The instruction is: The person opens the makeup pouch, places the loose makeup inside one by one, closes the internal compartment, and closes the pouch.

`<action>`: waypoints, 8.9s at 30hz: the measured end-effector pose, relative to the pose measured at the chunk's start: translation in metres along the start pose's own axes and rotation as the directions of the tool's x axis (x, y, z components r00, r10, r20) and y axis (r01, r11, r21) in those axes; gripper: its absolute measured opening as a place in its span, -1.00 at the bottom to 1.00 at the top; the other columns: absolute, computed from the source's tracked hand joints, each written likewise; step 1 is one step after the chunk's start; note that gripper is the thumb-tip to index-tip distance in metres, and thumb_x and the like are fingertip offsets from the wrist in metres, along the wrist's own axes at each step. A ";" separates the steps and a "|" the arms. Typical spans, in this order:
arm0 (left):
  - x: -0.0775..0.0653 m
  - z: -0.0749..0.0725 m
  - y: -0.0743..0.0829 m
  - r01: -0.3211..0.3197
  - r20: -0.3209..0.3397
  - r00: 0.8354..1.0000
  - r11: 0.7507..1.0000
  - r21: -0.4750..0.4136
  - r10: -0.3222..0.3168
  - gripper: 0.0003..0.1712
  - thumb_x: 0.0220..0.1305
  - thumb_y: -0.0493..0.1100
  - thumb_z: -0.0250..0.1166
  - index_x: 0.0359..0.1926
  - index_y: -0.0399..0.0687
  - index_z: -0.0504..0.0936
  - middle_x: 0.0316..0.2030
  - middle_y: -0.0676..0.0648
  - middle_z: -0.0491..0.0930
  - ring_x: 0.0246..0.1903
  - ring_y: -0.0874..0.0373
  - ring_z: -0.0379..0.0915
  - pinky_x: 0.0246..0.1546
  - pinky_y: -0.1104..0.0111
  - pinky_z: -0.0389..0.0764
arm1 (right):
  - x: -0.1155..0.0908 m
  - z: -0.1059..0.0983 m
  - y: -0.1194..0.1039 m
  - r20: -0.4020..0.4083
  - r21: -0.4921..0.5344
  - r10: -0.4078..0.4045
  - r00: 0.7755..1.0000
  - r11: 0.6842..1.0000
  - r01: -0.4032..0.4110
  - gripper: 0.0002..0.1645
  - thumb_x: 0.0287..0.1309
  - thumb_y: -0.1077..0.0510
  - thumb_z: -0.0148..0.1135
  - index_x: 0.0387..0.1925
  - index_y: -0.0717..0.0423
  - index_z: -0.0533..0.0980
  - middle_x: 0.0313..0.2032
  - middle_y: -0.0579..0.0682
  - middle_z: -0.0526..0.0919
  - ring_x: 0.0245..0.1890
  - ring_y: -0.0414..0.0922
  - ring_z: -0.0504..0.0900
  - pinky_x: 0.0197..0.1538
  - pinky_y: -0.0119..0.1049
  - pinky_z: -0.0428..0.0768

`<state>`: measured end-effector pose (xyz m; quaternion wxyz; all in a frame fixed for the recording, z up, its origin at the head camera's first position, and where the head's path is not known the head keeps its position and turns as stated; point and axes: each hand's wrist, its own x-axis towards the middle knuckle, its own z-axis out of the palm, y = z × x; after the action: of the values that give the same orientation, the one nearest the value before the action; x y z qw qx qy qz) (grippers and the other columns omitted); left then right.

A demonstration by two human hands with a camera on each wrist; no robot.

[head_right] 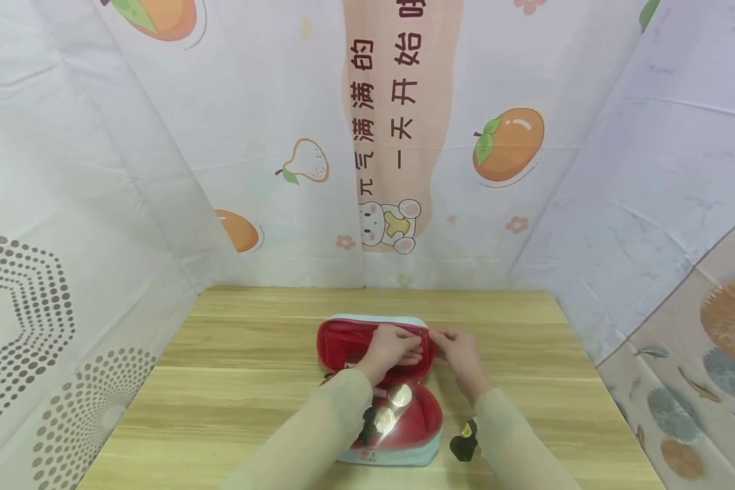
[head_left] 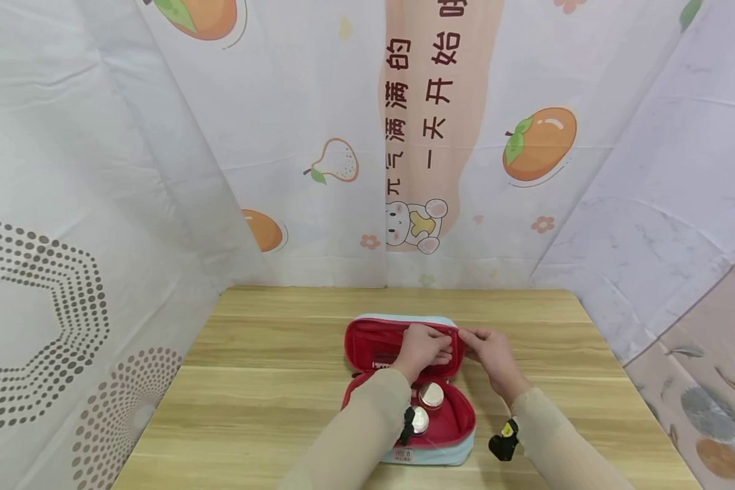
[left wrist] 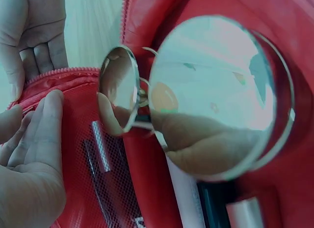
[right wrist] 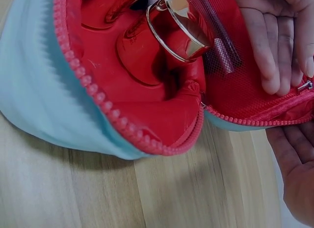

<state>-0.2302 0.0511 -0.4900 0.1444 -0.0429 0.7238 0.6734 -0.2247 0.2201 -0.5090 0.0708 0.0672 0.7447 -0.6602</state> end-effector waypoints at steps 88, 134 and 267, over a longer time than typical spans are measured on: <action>0.006 -0.055 -0.001 -0.005 -0.021 1.000 0.996 0.094 0.007 -0.85 0.30 -0.41 0.29 -0.19 -0.45 0.73 -0.55 -0.20 0.72 -0.55 0.01 0.73 -0.47 0.26 0.76 | -0.004 0.001 -0.006 0.003 -0.058 -0.007 1.000 0.998 0.007 -0.53 0.49 0.10 0.17 0.14 0.45 0.56 -0.16 0.06 0.78 -0.24 -0.18 0.74 0.01 -0.29 0.72; -0.001 -0.124 -0.012 -0.027 -0.046 0.998 0.987 0.158 0.035 -0.78 0.35 -0.38 0.26 -0.08 -0.50 0.69 -0.47 -0.23 0.74 -0.47 0.00 0.76 -0.40 0.26 0.77 | -0.004 0.001 -0.005 -0.006 -0.055 -0.009 1.000 0.998 0.009 -0.55 0.50 0.12 0.16 0.14 0.45 0.56 -0.15 0.07 0.78 -0.24 -0.17 0.74 0.00 -0.27 0.73; -0.019 -0.187 -0.021 0.036 -0.025 0.999 0.980 -0.197 -0.041 -0.28 0.59 0.18 -0.02 0.34 -0.42 0.43 0.05 -0.46 0.62 0.01 -0.24 0.67 0.17 -0.08 0.58 | -0.007 -0.005 -0.017 0.069 -0.008 -0.068 0.995 0.998 0.069 -0.48 0.50 0.10 0.17 0.26 0.44 0.48 0.08 0.20 0.69 -0.04 -0.14 0.74 0.10 -0.09 0.69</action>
<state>-0.2352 -0.1378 -0.4957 0.1421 -0.0807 0.6550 0.7378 -0.2213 0.2226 -0.4902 0.0739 0.0184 0.7472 -0.6603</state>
